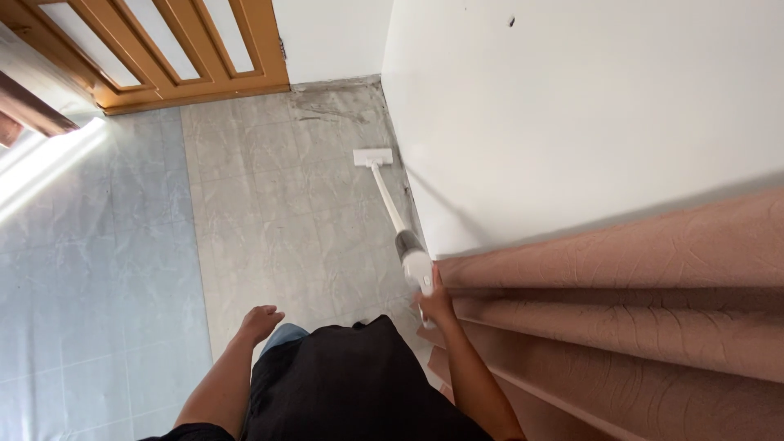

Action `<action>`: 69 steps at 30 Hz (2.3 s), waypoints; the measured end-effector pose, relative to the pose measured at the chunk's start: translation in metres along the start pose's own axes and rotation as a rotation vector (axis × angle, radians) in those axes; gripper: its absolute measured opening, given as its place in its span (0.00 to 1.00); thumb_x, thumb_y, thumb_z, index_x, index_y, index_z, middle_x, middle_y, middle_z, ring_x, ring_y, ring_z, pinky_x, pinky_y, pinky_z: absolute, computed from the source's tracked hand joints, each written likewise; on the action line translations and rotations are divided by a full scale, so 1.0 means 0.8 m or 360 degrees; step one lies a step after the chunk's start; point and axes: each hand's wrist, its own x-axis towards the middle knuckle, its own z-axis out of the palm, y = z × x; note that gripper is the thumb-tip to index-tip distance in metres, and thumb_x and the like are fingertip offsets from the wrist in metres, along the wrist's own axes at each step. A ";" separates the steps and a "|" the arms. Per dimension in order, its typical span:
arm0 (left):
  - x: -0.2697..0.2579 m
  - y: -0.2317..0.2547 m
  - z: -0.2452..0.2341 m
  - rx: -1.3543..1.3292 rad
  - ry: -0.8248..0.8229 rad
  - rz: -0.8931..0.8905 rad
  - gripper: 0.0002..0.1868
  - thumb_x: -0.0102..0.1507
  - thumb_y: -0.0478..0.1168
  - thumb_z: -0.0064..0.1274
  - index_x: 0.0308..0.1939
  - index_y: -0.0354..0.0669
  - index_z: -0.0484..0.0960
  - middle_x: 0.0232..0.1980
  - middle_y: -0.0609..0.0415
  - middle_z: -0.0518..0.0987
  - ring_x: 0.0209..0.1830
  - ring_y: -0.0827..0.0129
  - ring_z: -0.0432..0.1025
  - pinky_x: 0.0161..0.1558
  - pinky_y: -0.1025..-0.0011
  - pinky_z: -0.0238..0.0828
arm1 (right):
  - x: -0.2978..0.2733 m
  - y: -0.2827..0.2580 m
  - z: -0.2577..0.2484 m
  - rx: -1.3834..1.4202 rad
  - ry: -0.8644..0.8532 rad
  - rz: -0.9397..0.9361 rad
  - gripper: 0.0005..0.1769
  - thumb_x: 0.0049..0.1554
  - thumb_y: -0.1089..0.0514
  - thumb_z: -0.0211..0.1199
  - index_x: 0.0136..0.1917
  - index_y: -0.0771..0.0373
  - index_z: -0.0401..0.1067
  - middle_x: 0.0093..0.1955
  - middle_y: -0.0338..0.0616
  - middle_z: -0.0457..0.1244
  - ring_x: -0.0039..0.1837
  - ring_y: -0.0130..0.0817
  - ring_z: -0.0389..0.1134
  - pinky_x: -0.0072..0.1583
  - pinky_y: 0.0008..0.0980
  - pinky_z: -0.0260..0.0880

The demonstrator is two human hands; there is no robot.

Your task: The person vacuums the floor using a handheld vacuum cleaner.

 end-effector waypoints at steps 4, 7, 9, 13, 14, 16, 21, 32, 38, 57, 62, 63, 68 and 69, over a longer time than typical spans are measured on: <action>-0.018 0.015 -0.015 -0.0035 -0.0006 -0.0026 0.33 0.61 0.53 0.56 0.64 0.35 0.79 0.61 0.41 0.83 0.57 0.57 0.81 0.62 0.64 0.73 | -0.072 0.076 0.006 -0.0208 -0.0019 -0.0093 0.60 0.48 0.62 0.65 0.85 0.46 0.35 0.66 0.56 0.64 0.57 0.45 0.72 0.53 0.41 0.74; -0.053 0.034 -0.039 0.0340 -0.0067 0.0025 0.29 0.63 0.56 0.52 0.59 0.38 0.83 0.62 0.42 0.81 0.62 0.55 0.75 0.65 0.63 0.70 | -0.115 0.130 0.019 -0.0348 0.0091 -0.0090 0.61 0.47 0.60 0.69 0.83 0.49 0.35 0.77 0.56 0.55 0.68 0.49 0.66 0.64 0.41 0.70; -0.070 0.052 -0.059 0.0797 -0.0168 0.0191 0.26 0.66 0.56 0.45 0.55 0.42 0.85 0.61 0.45 0.80 0.65 0.54 0.72 0.66 0.62 0.68 | -0.117 0.144 0.035 -0.0383 0.0173 -0.0111 0.62 0.46 0.59 0.71 0.82 0.50 0.35 0.79 0.56 0.52 0.71 0.51 0.64 0.65 0.40 0.68; -0.067 0.057 -0.091 0.1268 -0.0296 0.0463 0.24 0.70 0.53 0.35 0.50 0.44 0.84 0.59 0.47 0.80 0.63 0.53 0.72 0.65 0.60 0.68 | -0.089 0.120 0.079 -0.0315 0.0275 -0.0194 0.60 0.46 0.59 0.69 0.83 0.50 0.38 0.74 0.59 0.58 0.67 0.52 0.67 0.61 0.42 0.70; -0.058 0.049 -0.097 0.1234 -0.0282 0.0486 0.24 0.70 0.52 0.35 0.49 0.43 0.84 0.59 0.46 0.80 0.63 0.52 0.72 0.65 0.59 0.67 | -0.075 0.101 0.090 -0.0292 0.0281 -0.0149 0.59 0.47 0.59 0.68 0.83 0.50 0.39 0.72 0.59 0.61 0.65 0.52 0.69 0.60 0.43 0.71; -0.031 0.026 -0.106 0.1267 -0.0345 0.0481 0.24 0.70 0.52 0.35 0.49 0.43 0.84 0.58 0.47 0.81 0.63 0.53 0.73 0.65 0.60 0.68 | -0.049 0.047 0.107 -0.0051 0.0186 0.0174 0.57 0.49 0.59 0.63 0.84 0.46 0.39 0.67 0.56 0.66 0.51 0.50 0.75 0.48 0.44 0.76; 0.057 -0.019 -0.146 0.0796 -0.0253 0.0298 0.25 0.66 0.55 0.41 0.51 0.41 0.84 0.60 0.44 0.80 0.64 0.50 0.71 0.66 0.58 0.66 | -0.027 -0.091 0.134 0.0122 0.0173 0.0428 0.60 0.49 0.61 0.64 0.87 0.43 0.37 0.58 0.63 0.71 0.40 0.53 0.72 0.41 0.45 0.71; 0.125 -0.021 -0.279 0.0996 -0.0309 0.0218 0.25 0.67 0.57 0.40 0.51 0.46 0.85 0.61 0.46 0.80 0.65 0.51 0.71 0.67 0.57 0.67 | -0.161 0.009 0.219 -0.0114 0.0229 0.0364 0.64 0.46 0.57 0.73 0.84 0.43 0.35 0.73 0.57 0.61 0.68 0.50 0.69 0.64 0.41 0.73; 0.101 0.001 -0.315 0.1144 -0.0451 0.0181 0.26 0.68 0.57 0.39 0.51 0.44 0.87 0.59 0.47 0.83 0.63 0.52 0.74 0.66 0.58 0.69 | -0.141 -0.031 0.229 -0.0006 0.0177 0.0572 0.63 0.48 0.57 0.70 0.85 0.41 0.35 0.72 0.58 0.63 0.65 0.56 0.69 0.62 0.47 0.71; 0.159 0.095 -0.198 0.1342 -0.0314 0.0840 0.18 0.70 0.45 0.36 0.48 0.44 0.82 0.56 0.47 0.80 0.60 0.52 0.72 0.61 0.56 0.70 | -0.016 -0.055 0.114 -0.0183 0.0083 -0.0063 0.64 0.46 0.59 0.74 0.82 0.49 0.34 0.77 0.58 0.55 0.74 0.48 0.61 0.69 0.43 0.66; 0.160 0.091 -0.185 0.1478 -0.0369 0.0697 0.18 0.71 0.44 0.34 0.48 0.45 0.82 0.56 0.48 0.80 0.60 0.54 0.73 0.62 0.58 0.71 | -0.018 -0.048 0.085 -0.0209 0.0109 -0.0004 0.58 0.50 0.59 0.70 0.84 0.47 0.38 0.74 0.57 0.60 0.71 0.48 0.66 0.65 0.41 0.71; 0.159 0.088 -0.183 0.1418 -0.0375 0.0631 0.18 0.71 0.44 0.35 0.48 0.44 0.82 0.56 0.48 0.80 0.61 0.54 0.73 0.62 0.58 0.71 | -0.001 -0.062 0.078 -0.0162 0.0083 0.0045 0.58 0.50 0.60 0.71 0.83 0.47 0.38 0.73 0.57 0.60 0.70 0.48 0.67 0.64 0.41 0.71; 0.150 0.080 -0.173 0.1672 -0.0410 0.0716 0.18 0.70 0.42 0.34 0.50 0.44 0.81 0.56 0.47 0.80 0.61 0.53 0.73 0.61 0.57 0.72 | 0.097 -0.147 0.069 -0.0101 0.0024 0.0397 0.56 0.53 0.62 0.64 0.86 0.45 0.37 0.68 0.58 0.65 0.48 0.46 0.73 0.42 0.38 0.74; 0.147 0.081 -0.170 0.1342 -0.0363 0.0464 0.18 0.70 0.45 0.36 0.50 0.44 0.82 0.57 0.47 0.79 0.62 0.53 0.72 0.62 0.57 0.70 | 0.116 -0.159 0.070 0.0018 0.0069 0.0232 0.56 0.53 0.63 0.65 0.85 0.47 0.38 0.68 0.59 0.65 0.47 0.41 0.73 0.40 0.35 0.74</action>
